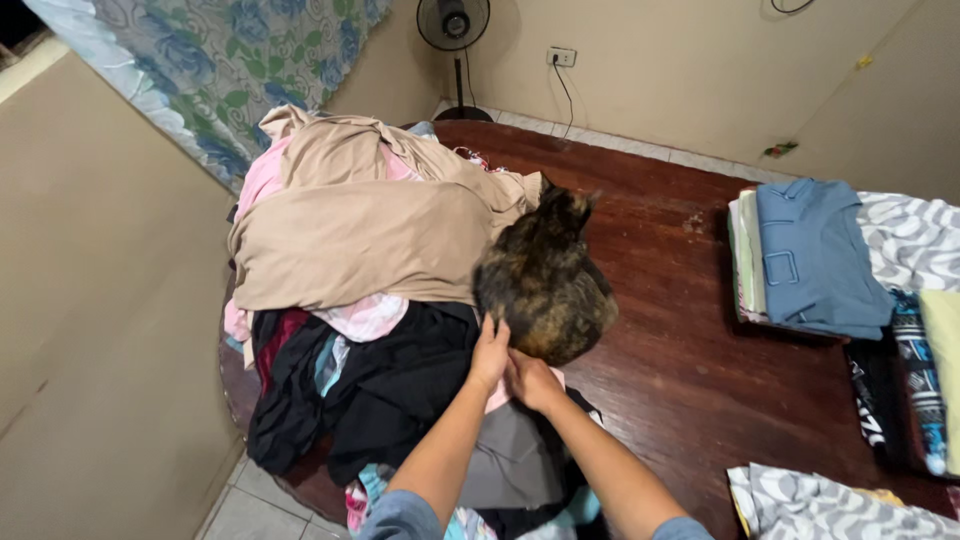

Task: The person folds items of clothing including shorts and underwear on a wooden table, placing them into separate piles.

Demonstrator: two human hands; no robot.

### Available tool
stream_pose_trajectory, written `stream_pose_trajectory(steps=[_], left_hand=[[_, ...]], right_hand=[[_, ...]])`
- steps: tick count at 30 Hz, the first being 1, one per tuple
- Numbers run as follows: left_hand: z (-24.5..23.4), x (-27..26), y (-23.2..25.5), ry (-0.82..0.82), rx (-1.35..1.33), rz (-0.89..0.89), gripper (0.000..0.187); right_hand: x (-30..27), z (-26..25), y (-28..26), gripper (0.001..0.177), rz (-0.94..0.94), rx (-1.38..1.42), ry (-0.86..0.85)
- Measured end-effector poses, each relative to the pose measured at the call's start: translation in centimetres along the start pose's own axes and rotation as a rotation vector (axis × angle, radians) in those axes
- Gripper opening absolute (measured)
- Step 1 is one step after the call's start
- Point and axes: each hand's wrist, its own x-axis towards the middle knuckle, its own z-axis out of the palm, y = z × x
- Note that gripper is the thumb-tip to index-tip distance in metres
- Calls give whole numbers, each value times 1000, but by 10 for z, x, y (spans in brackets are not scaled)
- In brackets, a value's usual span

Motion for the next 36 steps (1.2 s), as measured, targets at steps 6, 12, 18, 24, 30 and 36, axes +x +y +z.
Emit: stream_pose_trajectory(steps=[6, 12, 18, 24, 30, 36], left_hand=[[40, 25, 41, -151, -118, 86, 65], [69, 47, 76, -115, 358, 468, 52], [-19, 32, 136, 241, 1271, 690, 41], [-97, 29, 171, 279, 1658, 896, 17], [-85, 22, 187, 270, 1324, 907, 12], [-63, -28, 211, 146, 917, 842, 3]], right_hand=[[46, -35, 22, 48, -284, 49, 324], [81, -125, -1, 61, -249, 1, 446], [95, -181, -31, 74, -16, -191, 380], [107, -167, -7, 73, -65, -302, 494], [72, -128, -9, 52, -190, -572, 468], [35, -113, -23, 49, -291, -570, 380]])
